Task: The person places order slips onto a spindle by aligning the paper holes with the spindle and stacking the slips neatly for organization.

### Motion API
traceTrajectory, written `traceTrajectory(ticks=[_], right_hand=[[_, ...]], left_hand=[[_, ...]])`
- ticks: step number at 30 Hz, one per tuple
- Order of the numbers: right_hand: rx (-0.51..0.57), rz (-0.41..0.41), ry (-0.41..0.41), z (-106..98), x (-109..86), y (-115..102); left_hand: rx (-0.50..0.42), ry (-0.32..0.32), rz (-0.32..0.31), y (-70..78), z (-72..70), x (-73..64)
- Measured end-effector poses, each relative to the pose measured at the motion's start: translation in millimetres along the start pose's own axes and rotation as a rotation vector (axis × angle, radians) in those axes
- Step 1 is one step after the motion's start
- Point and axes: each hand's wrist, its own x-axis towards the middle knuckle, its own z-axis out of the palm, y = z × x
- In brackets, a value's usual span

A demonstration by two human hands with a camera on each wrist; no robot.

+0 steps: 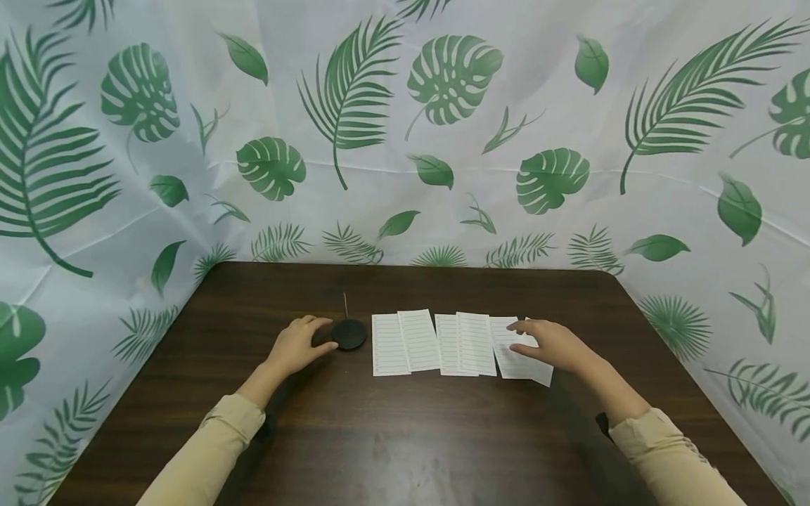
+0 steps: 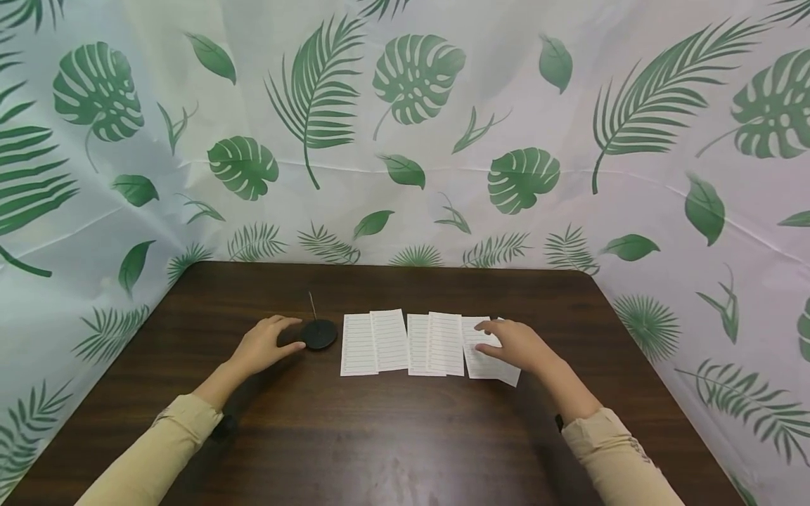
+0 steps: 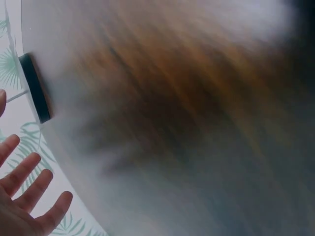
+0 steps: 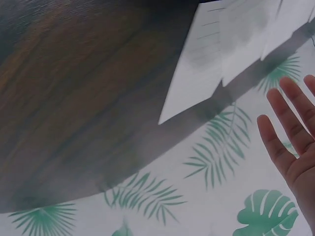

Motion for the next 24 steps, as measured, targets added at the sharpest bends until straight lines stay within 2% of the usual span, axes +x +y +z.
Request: traceTrajectory(ticks=[6, 10, 15, 20, 24], right_hand=[[0.008, -0.029, 0.033, -2, 6.8, -9], [0.013, -0.058, 0.056, -3, 13.2, -19], [0.006, -0.083, 0.038, -4, 17.9, -32], [-0.016, -0.097, 0.036, -5, 20.8, -40], [-0.027, -0.117, 0.039, -6, 25.5, -44]], left_hand=[[0.044, -0.043, 0.043, 6.5, 4.0, 11.6], [0.018, -0.089, 0.022, 8.2, 2.3, 19.0], [-0.024, -0.165, -0.016, 9.2, 0.2, 24.3], [-0.091, -0.218, 0.011, 9.9, 1.1, 28.7], [-0.081, -0.247, 0.018, 7.9, 2.8, 31.4]])
